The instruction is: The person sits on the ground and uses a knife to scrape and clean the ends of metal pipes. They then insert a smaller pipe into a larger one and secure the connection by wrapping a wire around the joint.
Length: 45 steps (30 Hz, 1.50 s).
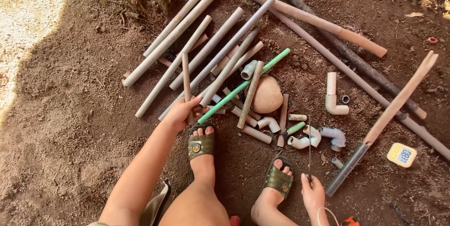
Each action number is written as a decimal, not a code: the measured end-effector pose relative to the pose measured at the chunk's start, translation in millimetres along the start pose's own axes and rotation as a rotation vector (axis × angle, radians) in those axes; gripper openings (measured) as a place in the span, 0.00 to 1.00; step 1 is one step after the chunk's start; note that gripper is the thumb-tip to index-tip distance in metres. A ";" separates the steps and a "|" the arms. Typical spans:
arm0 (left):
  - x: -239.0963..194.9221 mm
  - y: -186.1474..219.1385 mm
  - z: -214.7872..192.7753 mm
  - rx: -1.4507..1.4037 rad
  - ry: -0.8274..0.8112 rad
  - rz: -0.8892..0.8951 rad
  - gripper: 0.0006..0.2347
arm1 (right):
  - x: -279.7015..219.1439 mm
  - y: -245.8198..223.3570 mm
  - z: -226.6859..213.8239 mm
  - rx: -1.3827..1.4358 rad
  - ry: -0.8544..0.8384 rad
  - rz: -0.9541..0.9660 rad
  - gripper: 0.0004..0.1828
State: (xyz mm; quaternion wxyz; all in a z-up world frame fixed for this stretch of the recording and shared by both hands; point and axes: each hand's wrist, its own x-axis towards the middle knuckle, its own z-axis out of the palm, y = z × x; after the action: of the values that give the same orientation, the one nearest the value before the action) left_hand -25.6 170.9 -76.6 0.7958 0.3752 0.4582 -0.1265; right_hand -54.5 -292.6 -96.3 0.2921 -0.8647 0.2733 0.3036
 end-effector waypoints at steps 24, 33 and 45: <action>35.1 1.8 -36.6 1.052 0.472 0.372 0.09 | 0.4 5.6 5.1 0.254 -0.032 0.033 0.16; 55.8 -44.9 -69.7 1.289 0.394 0.349 0.12 | 8.7 17.1 8.1 0.252 -0.018 0.007 0.17; 83.0 -73.5 -76.9 1.466 0.335 0.613 0.10 | 10.0 16.6 2.7 -0.066 0.033 0.064 0.20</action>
State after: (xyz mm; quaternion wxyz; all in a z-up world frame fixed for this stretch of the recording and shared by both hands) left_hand -68.9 187.1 -203.4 0.2679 0.9239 0.2489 -0.1129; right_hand -59.6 -305.0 -110.5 0.2492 -0.8696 0.2955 0.3073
